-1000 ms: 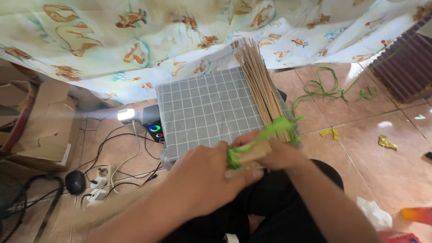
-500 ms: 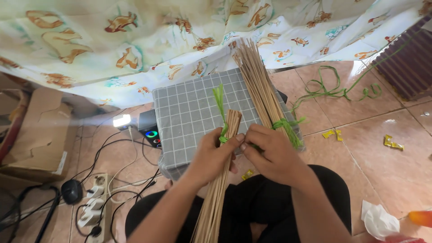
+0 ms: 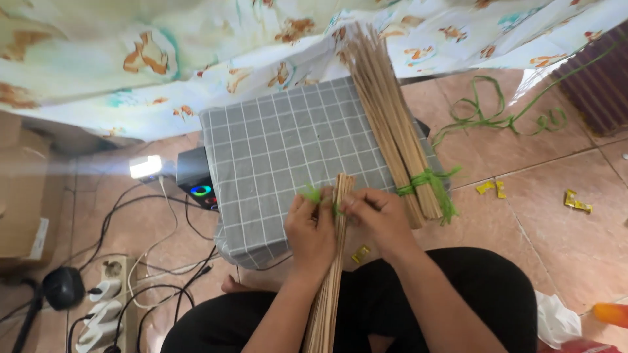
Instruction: The person is gathering thin wooden sticks into bundles and securing them with green plastic strips.
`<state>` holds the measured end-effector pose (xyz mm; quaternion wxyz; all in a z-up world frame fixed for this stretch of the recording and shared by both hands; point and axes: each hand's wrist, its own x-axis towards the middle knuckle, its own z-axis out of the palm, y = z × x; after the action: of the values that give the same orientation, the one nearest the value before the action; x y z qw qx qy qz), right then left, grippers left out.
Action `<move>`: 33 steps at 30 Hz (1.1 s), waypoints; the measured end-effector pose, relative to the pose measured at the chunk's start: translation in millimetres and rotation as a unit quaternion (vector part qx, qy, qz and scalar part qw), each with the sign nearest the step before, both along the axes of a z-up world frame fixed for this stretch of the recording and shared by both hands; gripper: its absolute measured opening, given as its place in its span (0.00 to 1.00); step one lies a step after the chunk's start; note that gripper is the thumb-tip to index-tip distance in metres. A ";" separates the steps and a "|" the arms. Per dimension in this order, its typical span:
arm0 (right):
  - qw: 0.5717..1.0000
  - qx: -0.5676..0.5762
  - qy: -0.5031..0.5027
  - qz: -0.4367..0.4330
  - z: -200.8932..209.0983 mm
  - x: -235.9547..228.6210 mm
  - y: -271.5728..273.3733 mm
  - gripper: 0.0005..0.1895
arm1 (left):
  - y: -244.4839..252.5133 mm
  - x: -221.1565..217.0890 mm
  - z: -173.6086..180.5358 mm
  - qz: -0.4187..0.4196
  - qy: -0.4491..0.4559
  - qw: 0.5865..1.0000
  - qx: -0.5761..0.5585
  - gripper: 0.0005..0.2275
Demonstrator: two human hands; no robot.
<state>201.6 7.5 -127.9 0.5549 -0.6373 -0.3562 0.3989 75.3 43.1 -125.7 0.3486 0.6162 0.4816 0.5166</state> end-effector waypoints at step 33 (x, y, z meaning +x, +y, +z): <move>0.965 0.183 -0.153 0.107 18.7 -7.9 -6.5 0.04 | 33.9 -44.0 38.8 -0.185 0.190 0.959 0.096 0.17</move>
<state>193.7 1.0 -109.2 0.5547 -0.5367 -0.5698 0.2820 31.2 77.0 -86.9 0.2793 0.8121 0.3641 0.3605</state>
